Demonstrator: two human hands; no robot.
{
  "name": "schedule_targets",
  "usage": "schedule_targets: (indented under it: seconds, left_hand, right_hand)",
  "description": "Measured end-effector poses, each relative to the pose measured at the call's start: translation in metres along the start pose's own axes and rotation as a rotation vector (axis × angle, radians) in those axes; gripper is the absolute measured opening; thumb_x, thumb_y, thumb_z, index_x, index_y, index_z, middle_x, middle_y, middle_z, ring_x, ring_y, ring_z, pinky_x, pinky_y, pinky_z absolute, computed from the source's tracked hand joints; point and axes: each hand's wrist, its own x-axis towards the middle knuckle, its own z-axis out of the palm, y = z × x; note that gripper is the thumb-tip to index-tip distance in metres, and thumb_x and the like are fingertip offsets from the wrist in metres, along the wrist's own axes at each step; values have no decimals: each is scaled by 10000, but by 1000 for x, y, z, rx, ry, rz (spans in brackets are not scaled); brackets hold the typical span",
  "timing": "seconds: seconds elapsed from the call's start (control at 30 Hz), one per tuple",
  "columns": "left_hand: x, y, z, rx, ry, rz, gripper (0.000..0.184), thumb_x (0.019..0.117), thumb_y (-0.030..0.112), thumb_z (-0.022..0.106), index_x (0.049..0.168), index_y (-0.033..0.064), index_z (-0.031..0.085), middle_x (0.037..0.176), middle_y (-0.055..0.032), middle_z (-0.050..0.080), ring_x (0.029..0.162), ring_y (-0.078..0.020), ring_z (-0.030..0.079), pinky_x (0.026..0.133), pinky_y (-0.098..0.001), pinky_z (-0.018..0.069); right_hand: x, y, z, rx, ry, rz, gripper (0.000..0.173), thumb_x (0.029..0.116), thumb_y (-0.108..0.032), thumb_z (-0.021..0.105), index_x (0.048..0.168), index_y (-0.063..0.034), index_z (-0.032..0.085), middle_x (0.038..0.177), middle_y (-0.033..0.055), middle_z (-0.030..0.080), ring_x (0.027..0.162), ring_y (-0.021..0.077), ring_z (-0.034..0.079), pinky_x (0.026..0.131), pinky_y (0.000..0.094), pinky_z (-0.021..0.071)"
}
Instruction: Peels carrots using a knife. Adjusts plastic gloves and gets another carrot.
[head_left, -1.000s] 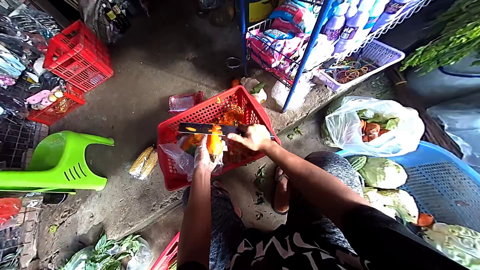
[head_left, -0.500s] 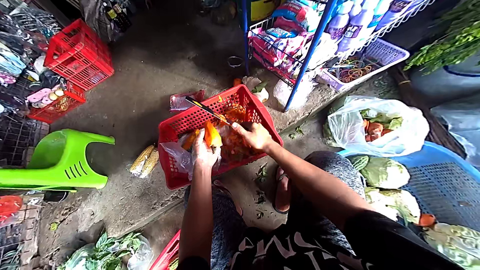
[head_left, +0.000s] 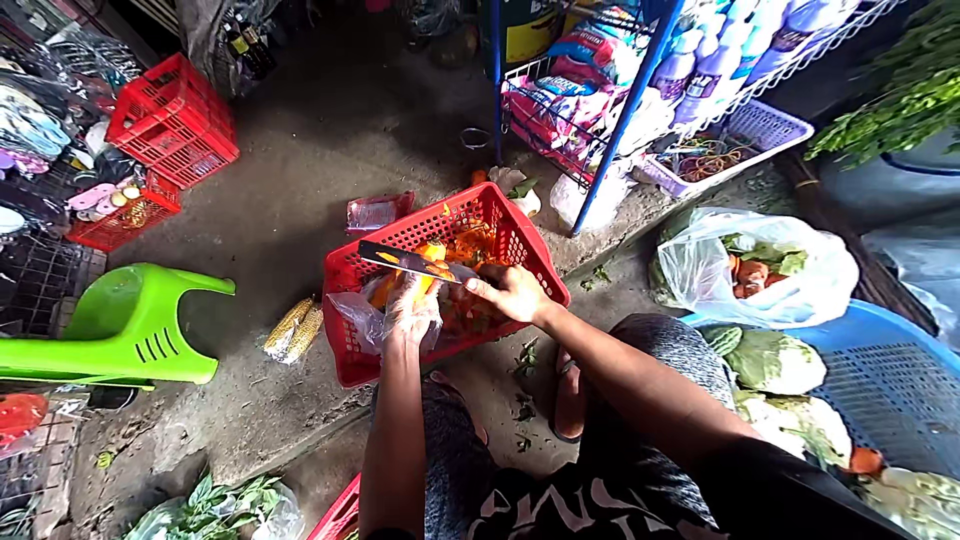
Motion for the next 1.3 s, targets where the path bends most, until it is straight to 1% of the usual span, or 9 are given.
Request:
schedule_targets:
  seconds: [0.13,0.27,0.43,0.6,0.77,0.87,0.93,1.0,1.3]
  left_hand:
    - [-1,8,-9,451,-76,-167,170,913,-100,511,1033,11,559,824,-84,675,728,-171,669,692,-317,589]
    - [-2,0,-6,786,-90,-280,163,903,-101,594,1035,-5,599,835,-51,662,769,-128,645,744,-291,568]
    - [-4,-11,0,960,-39,-142,288,785,-123,750,1014,-11,617,784,-28,663,696,-94,638,695,-266,570]
    - [-11,-14,15,1418,5,-146,370,833,78,811,1152,-34,659,1035,-113,686,937,-122,627,911,-310,510]
    - [-8,-5,-4,1051,-176,-108,203,748,-83,704,887,47,634,715,30,632,643,-49,597,638,-231,532]
    - [-9,0,-15,1174,-158,-33,351,726,-18,781,1042,3,629,851,-27,671,763,-81,652,733,-264,570]
    - [-13,-2,-12,1452,-59,54,573,752,141,847,1234,-45,600,1073,-155,695,998,-198,675,934,-377,547]
    - [-17,-3,-5,1601,27,93,667,780,206,848,1316,-62,555,1175,-220,677,1118,-283,655,1024,-445,499]
    - [-47,7,8,1561,152,239,750,789,234,856,1381,-78,516,1255,-240,651,1177,-278,639,1062,-409,479]
  right_hand:
    - [1,11,-17,-105,-19,-100,817,899,-810,448,998,-48,726,809,163,688,823,371,686,746,639,502]
    - [-5,11,-23,-227,-136,-43,836,898,-817,452,1088,-54,735,890,201,715,926,418,693,832,667,493]
    - [-8,13,-16,-220,-117,-81,810,910,-800,448,1004,-44,723,851,180,700,892,390,691,802,641,497]
    - [-11,14,-12,-267,-78,-130,901,880,-866,378,975,-34,713,821,182,694,862,399,695,765,632,505]
    - [-1,38,-4,-261,16,-240,957,866,-884,323,966,-26,735,775,177,696,785,395,700,698,633,513]
    - [0,35,-9,-216,-63,-198,883,913,-818,364,949,-12,723,797,189,690,823,402,694,737,642,504]
    - [0,33,-5,-184,-107,-112,852,941,-785,377,983,-10,729,852,209,702,890,418,695,796,658,503]
    - [1,32,0,-155,-127,-68,818,962,-756,388,996,-16,735,891,212,708,926,417,692,833,659,497]
    - [19,22,-12,-363,-148,297,831,930,-820,387,1070,-77,733,1033,233,723,1050,450,681,854,678,499]
